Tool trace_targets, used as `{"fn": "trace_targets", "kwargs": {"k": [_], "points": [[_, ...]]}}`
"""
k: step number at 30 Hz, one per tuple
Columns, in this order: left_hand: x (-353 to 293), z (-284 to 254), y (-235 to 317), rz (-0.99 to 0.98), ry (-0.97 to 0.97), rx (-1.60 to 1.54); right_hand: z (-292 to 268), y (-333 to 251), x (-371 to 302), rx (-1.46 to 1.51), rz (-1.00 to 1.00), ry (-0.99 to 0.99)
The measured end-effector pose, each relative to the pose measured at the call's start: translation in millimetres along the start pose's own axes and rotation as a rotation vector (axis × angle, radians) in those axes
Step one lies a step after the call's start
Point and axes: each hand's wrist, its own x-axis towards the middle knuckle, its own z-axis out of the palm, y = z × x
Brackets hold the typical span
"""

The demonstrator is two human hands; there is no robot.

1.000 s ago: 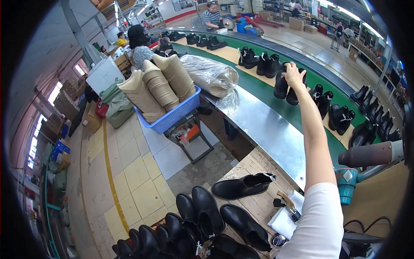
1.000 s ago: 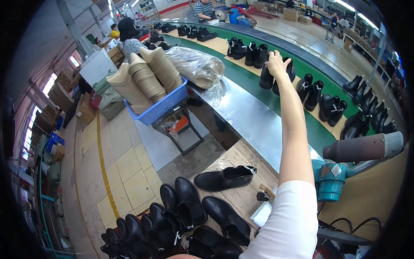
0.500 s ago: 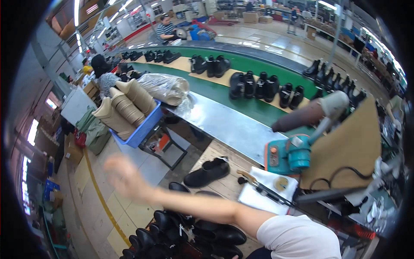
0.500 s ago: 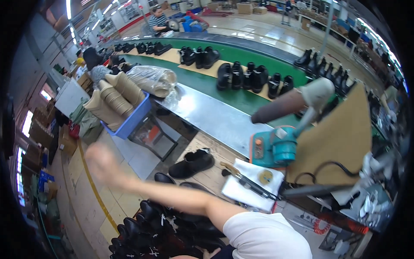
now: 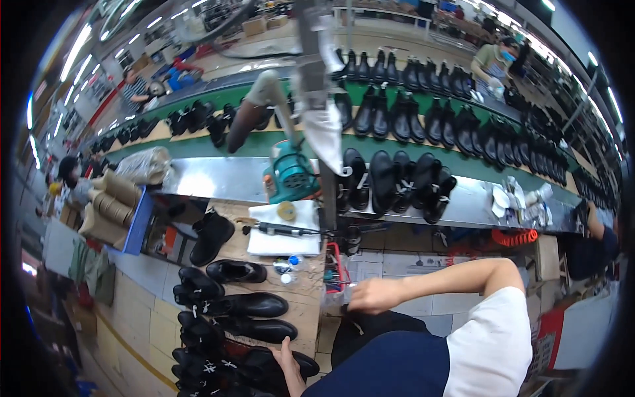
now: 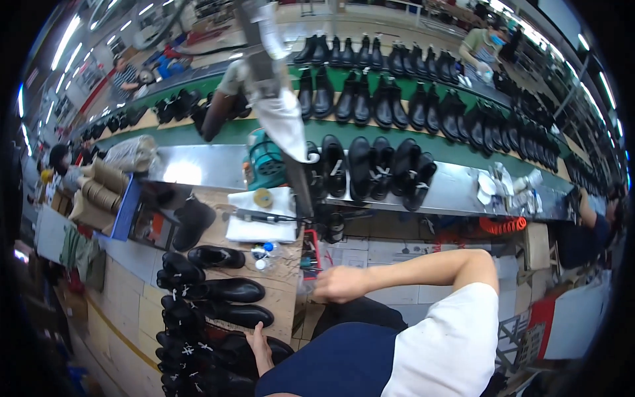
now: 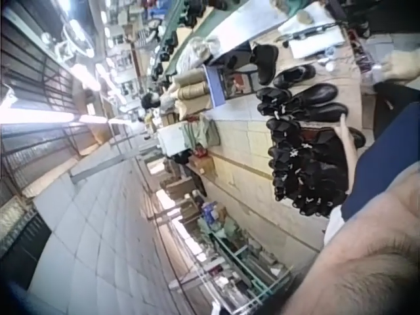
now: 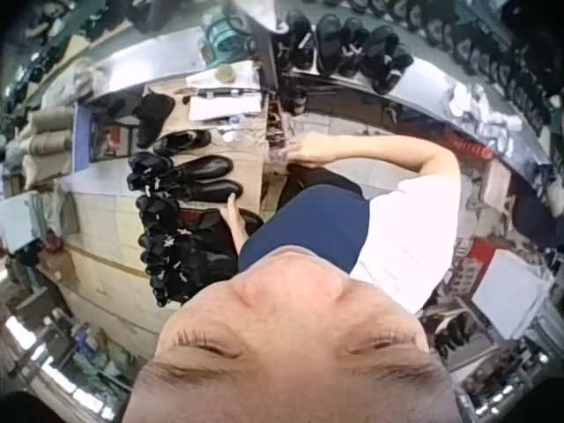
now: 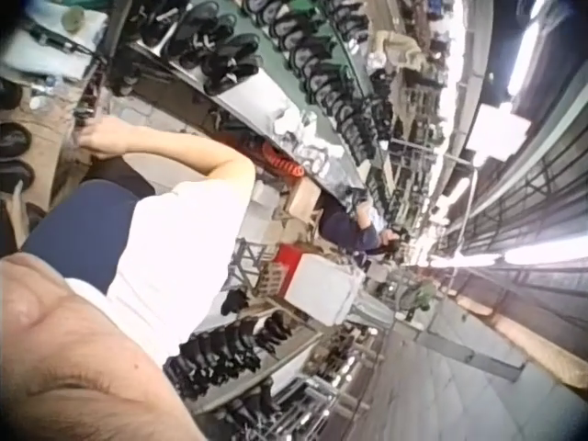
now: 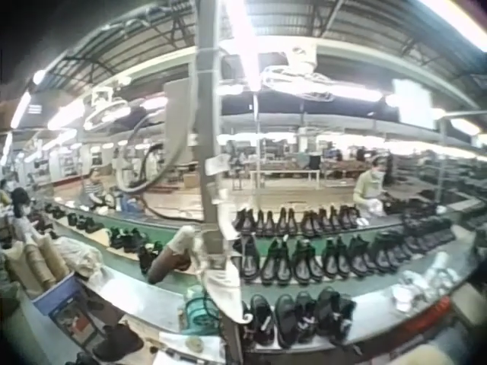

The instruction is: Clean and inspect black boots at a factory assembly line workstation.

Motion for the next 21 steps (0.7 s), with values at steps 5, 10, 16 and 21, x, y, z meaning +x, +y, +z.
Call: {"fn": "trace_targets", "kwargs": {"k": [5,10,16,21], "points": [[-60.8,60.8,-4.4,0.227,-0.226,0.155,-25.3,-2.4,-156.3,-0.265,0.443,0.278],[-162.4,187.4,34.9,0.778,-0.421,0.235,-37.3,-14.2,-257.7,-0.260,0.668,0.712],[-279.6,372.0,93.6,1.148,-0.648,0.265,-33.3,33.4,-398.0,0.317,1.236,1.209],[-308.2,476.7,152.9,1.354,-0.587,0.348,-22.4,140.4,-451.0,0.949,1.311,1.211]]}}
